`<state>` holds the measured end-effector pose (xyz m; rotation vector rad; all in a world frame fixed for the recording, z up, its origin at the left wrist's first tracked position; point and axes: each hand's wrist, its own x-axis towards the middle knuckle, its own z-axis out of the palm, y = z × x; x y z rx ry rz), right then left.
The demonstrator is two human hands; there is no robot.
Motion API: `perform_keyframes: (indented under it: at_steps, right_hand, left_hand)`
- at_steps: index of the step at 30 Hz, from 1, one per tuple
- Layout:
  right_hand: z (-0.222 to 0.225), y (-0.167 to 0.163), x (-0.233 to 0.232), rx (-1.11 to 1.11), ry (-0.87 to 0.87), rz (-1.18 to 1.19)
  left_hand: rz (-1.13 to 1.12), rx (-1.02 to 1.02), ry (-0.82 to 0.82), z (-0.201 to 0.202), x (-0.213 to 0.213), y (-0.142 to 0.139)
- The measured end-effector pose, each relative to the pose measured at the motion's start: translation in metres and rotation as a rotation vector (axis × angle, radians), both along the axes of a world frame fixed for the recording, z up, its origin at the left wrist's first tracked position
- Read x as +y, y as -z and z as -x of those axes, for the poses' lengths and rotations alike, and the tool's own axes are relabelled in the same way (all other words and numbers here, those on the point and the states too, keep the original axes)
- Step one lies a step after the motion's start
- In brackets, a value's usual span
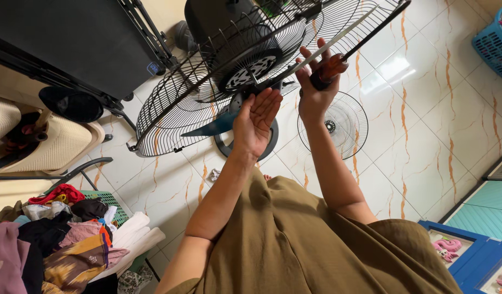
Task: The person sits on the floor and disassembles a standing fan using a screwdriver. They remove the front grille, unscrew the central blade cap, detach the blue blade, and continue unscrewing the front housing nut from the motor shaft.
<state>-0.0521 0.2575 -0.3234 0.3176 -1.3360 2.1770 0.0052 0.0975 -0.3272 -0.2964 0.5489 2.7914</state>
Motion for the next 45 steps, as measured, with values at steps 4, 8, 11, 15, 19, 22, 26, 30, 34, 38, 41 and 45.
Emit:
perform_keyframes:
  at_steps: [4, 8, 11, 15, 19, 22, 26, 30, 34, 38, 41, 45]
  right_hand:
    - [-0.002, -0.014, -0.012, 0.07, 0.045, -0.092]
    - [-0.007, -0.025, -0.014, 0.148, 0.035, -0.233]
    - [-0.006, -0.029, -0.019, 0.171, 0.04, -0.273]
    - [-0.004, -0.032, -0.019, 0.167, 0.009, -0.255]
    - [-0.002, -0.041, -0.016, 0.155, 0.033, -0.305]
    - [-0.004, -0.051, -0.016, 0.145, 0.001, -0.334]
    - [-0.018, -0.065, -0.012, 0.183, 0.104, -0.568]
    - [-0.05, -0.06, 0.002, 0.181, 0.266, -0.739]
    - [-0.103, -0.04, 0.034, -0.323, 0.034, -0.497]
    - [-0.143, -0.022, 0.06, -0.36, -0.026, -0.691]
    - [-0.155, -0.012, 0.059, -0.539, -0.133, -0.529]
    - [-0.159, -0.005, 0.049, -0.497, 0.006, -0.741]
  left_hand:
    - [0.099, 0.036, 0.016, -0.002, -0.013, 0.023]
    - [0.207, -0.019, 0.152, -0.012, -0.028, 0.023]
    - [0.028, -0.128, 0.226, -0.017, -0.032, 0.012]
    - [-0.07, -0.027, 0.204, -0.028, -0.03, -0.001]
    - [0.071, 0.13, -0.063, -0.028, -0.021, -0.017]
    - [0.667, 0.162, -0.18, -0.018, -0.009, -0.034]
    - [0.855, 0.339, -0.298, 0.0, 0.004, -0.046]
    - [0.845, 0.423, -0.353, 0.006, 0.013, -0.031]
    - [0.838, 0.493, -0.452, 0.013, 0.016, -0.013]
    - [0.877, 0.465, -0.36, 0.008, 0.01, -0.012]
    - [0.836, 0.459, -0.333, 0.006, 0.009, -0.017]
    - [0.823, 0.47, -0.314, 0.003, 0.008, -0.021]
